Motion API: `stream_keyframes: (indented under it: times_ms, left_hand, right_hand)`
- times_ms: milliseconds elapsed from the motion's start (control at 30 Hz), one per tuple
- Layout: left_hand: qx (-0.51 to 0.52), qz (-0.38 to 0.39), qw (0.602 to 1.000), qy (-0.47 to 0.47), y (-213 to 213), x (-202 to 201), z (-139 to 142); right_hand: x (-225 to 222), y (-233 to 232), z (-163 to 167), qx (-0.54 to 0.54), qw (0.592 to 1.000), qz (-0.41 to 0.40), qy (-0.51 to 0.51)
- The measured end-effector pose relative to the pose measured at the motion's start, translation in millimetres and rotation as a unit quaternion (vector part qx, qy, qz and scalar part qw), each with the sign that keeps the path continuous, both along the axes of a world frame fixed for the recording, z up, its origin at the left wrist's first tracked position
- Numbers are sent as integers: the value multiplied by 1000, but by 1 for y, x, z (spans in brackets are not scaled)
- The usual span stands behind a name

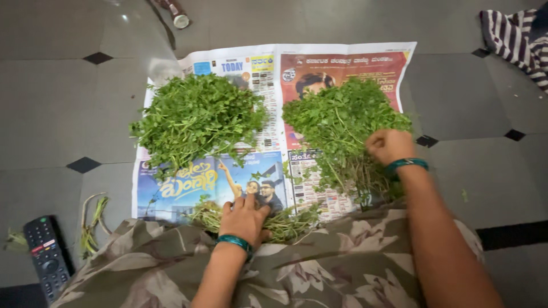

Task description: The person sits on the floor and sorts through piles of green leafy herbs spread on a newspaper. They pick up individual stems, separate leaves from the stalks, and place the separated parts into different piles.

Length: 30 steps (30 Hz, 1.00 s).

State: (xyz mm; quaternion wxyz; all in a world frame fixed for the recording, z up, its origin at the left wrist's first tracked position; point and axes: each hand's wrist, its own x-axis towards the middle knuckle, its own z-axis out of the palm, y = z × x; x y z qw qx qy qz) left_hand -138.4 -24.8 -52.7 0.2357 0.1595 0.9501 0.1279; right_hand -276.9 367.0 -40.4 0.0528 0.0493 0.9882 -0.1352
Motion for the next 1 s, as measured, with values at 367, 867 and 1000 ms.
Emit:
stream_keyframes:
  times_ms: [367, 867, 1000]
  left_hand:
    - [18, -1, 1000, 4, 0, -1, 12]
    - [93, -3, 991, 99, -6, 1, 11]
    - [150, 13, 977, 150, -2, -2, 10]
  right_hand:
    - [3, -77, -26, 121, 974, -19, -188]
    - [13, -46, 40, -149, 980, -115, 69]
    - [21, -45, 68, -376, 914, -99, 114]
